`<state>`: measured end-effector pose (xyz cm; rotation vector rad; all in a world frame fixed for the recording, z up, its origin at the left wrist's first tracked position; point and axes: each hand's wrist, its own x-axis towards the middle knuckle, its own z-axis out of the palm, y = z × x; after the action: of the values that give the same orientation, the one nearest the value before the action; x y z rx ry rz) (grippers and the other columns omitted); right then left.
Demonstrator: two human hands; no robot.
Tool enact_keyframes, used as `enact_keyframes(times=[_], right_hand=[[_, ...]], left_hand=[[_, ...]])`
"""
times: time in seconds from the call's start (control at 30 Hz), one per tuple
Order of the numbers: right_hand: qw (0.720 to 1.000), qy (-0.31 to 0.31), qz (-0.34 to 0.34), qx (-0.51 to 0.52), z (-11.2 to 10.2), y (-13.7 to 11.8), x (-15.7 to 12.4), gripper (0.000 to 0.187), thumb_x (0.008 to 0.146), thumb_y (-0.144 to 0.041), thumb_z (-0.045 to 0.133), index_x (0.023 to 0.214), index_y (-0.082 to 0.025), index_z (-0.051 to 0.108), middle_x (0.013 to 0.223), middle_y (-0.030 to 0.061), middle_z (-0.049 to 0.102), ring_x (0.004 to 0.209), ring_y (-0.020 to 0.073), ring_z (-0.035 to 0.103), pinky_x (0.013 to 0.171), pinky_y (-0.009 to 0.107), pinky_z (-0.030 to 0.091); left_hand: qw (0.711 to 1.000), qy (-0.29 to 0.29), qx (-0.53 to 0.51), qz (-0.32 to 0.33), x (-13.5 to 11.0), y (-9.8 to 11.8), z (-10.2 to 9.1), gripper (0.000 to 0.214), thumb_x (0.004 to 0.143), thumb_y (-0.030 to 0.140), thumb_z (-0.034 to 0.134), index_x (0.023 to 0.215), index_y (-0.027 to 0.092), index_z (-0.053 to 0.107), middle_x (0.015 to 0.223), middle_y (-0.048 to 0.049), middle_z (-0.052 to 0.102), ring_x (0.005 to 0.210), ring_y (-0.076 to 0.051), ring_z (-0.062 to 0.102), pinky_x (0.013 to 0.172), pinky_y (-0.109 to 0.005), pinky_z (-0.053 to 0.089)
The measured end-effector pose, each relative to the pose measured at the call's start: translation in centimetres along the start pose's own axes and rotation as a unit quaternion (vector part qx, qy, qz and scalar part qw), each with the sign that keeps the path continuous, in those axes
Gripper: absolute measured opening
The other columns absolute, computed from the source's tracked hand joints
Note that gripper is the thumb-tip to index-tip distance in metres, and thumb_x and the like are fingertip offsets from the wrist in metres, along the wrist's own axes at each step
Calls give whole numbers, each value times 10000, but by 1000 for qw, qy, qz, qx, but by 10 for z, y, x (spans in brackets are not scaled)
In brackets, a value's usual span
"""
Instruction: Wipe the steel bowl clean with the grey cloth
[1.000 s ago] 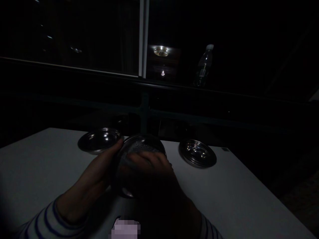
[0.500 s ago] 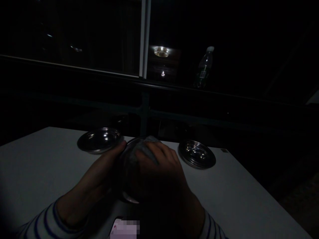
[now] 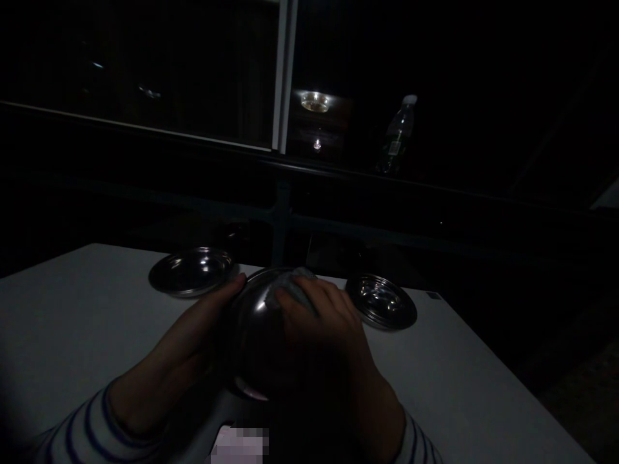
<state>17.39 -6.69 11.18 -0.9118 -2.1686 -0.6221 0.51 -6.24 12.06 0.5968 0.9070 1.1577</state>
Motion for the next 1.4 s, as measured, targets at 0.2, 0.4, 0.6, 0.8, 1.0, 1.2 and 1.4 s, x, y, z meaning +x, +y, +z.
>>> enact_keyframes(times=[0.2, 0.4, 0.6, 0.8, 1.0, 1.2, 1.4], right_hand=[[991, -21, -127, 24, 2, -18, 4, 193, 839, -257, 516, 1010, -266, 607, 1029, 4, 620, 927, 167, 520, 707, 305, 414], [1000, -10, -21, -4, -2, -6, 2, 271, 861, -278, 466, 1091, -212, 593, 1128, 84, 578, 1005, 227, 493, 762, 359, 406], [992, -14, -114, 48, 2, -22, 2, 204, 852, -243, 494, 1021, -249, 608, 1038, -6, 629, 958, 155, 507, 776, 312, 396], [1000, -6, 4, -13, -4, 1, 3, 275, 885, -234, 412, 1088, -183, 591, 1131, 92, 584, 1012, 224, 495, 797, 370, 397], [994, 4, -106, 21, 4, -16, 4, 220, 859, -314, 483, 1041, -266, 598, 1051, 7, 620, 981, 191, 501, 755, 340, 381], [999, -13, 4, 43, -5, 11, 1, 271, 887, -230, 429, 1103, -211, 592, 1158, 81, 572, 1038, 207, 495, 793, 352, 426], [996, -17, -79, 38, -1, -3, 3, 256, 861, -336, 474, 1081, -277, 592, 1153, 25, 587, 1037, 232, 496, 787, 389, 409]], left_hand=[[999, 32, -35, 23, 1, 6, -1, 214, 807, 303, 538, 741, 135, 652, 637, -63, 693, 545, -166, 642, 530, -256, 506], [1000, 6, -18, -13, 0, 2, 1, 273, 804, 352, 532, 749, 112, 651, 638, -95, 691, 554, -197, 645, 533, -300, 514], [1000, -5, -15, 16, 1, 0, -2, 227, 798, 323, 548, 690, 142, 634, 614, -69, 688, 544, -177, 643, 500, -254, 488], [1000, -24, 16, 7, 2, -4, -3, 252, 768, 353, 582, 741, 114, 656, 670, -97, 702, 605, -195, 656, 582, -282, 511], [1000, -14, 12, 15, 2, -3, -2, 221, 777, 327, 576, 734, 124, 651, 628, -71, 690, 562, -170, 644, 529, -247, 495], [1000, 9, -1, 4, 0, 2, 0, 230, 793, 323, 552, 757, 124, 662, 656, -79, 699, 561, -174, 646, 546, -272, 514], [1000, -10, 6, -5, 1, 1, -3, 223, 776, 320, 577, 708, 126, 661, 621, -79, 695, 527, -170, 637, 506, -259, 504]])
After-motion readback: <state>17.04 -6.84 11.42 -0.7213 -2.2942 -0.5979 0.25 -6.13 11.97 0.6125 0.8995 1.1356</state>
